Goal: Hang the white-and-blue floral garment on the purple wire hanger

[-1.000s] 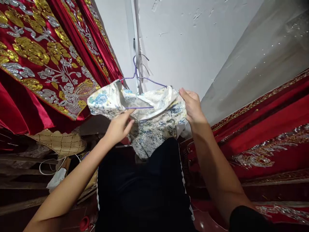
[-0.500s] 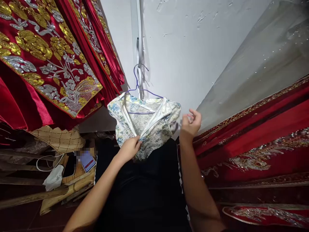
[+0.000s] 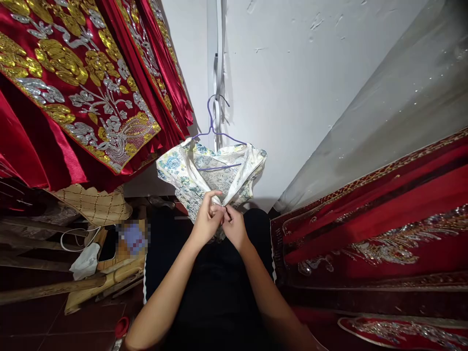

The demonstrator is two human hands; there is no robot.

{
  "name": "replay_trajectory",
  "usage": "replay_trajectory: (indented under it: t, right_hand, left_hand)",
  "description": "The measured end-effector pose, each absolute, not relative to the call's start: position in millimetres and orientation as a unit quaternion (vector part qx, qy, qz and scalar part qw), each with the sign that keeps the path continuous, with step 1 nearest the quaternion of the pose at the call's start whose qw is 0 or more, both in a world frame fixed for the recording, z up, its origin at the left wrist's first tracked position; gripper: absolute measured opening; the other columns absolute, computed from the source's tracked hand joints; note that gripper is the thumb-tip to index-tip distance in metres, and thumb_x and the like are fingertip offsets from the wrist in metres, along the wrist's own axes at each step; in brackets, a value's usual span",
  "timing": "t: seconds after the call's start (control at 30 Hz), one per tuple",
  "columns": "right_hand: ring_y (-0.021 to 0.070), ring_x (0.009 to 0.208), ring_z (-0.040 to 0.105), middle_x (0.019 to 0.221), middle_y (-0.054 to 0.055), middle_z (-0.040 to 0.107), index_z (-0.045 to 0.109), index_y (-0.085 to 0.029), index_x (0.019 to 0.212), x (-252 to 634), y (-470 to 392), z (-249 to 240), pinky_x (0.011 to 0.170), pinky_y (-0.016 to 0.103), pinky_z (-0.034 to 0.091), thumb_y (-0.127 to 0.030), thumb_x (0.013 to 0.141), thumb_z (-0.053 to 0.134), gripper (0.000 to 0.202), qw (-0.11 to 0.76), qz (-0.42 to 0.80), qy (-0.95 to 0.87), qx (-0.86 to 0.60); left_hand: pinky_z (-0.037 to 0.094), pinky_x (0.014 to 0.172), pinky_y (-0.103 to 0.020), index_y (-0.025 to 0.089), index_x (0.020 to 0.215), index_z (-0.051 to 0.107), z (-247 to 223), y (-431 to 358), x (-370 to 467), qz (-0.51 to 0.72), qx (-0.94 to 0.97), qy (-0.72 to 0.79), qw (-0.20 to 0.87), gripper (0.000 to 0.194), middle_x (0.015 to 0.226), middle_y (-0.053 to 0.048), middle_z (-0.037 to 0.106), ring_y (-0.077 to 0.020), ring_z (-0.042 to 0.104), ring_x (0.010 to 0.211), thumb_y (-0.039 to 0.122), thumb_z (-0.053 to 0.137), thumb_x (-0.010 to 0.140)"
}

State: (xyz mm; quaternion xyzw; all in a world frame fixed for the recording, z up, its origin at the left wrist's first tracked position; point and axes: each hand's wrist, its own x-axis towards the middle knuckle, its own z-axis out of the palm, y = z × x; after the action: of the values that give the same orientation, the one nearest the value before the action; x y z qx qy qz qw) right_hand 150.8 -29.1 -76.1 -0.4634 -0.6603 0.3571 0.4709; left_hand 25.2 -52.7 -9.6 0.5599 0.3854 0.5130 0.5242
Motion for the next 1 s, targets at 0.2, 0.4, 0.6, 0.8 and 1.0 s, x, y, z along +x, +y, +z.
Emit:
replay_trajectory:
  t: [0.2,0.4,0.6,0.8,1.0]
  right_hand:
    - [0.0187,0.060,0.045,0.062,0.000,0.044,0.046,-0.025,0.071,144,-17,-84,0.057,0.033,0.040,-0.046,0.088,0.056,0.028,0.461,0.371,-0.650,-0.477]
    - [0.0135,0.055,0.037,0.059,-0.004,0.037,0.044,-0.023,0.069,153,-7,-88,0.055,0.028,0.033,-0.047,0.087,0.058,0.033,0.388,0.420,-0.678,-0.462]
    - [0.0160,0.062,0.054,0.070,0.002,0.060,0.066,-0.019,0.082,174,-10,-44,0.061,0.030,0.043,-0.044,0.085,0.065,0.025,0.357,0.442,-0.699,-0.434]
    - [0.0147,0.062,0.051,0.083,0.002,0.066,0.057,-0.025,0.136,173,21,63,0.059,0.029,0.044,-0.042,0.092,0.057,0.047,0.528,0.301,-0.688,-0.396]
    - [0.0135,0.057,0.047,0.070,0.000,0.064,0.071,-0.021,0.090,159,31,86,0.059,0.028,0.037,-0.042,0.095,0.053,0.028,0.460,0.214,-0.761,-0.403]
  left_hand:
    - [0.028,0.045,-0.020,0.027,0.112,0.035,54,-6,11,0.618,0.506,0.346,0.492,0.046,0.074,0.004,0.065,-0.0049,0.040,0.040,0.023,0.067,0.080]
    - [0.036,0.048,-0.022,0.028,0.120,0.036,114,25,7,0.658,0.531,0.319,0.428,0.051,0.092,-0.004,0.068,-0.0087,0.058,0.053,0.023,0.065,0.079]
    - [0.034,0.049,-0.024,0.029,0.115,0.039,102,13,10,0.629,0.569,0.327,0.417,0.039,0.081,0.002,0.062,-0.0065,0.043,0.045,0.028,0.063,0.085]
    - [0.033,0.052,-0.025,0.029,0.111,0.041,98,-5,21,0.620,0.586,0.326,0.406,0.033,0.069,0.005,0.050,-0.0103,0.045,0.052,0.035,0.064,0.089]
    - [0.031,0.051,-0.023,0.030,0.109,0.035,81,3,16,0.627,0.565,0.322,0.428,0.037,0.067,0.007,0.053,-0.0095,0.043,0.051,0.035,0.065,0.087]
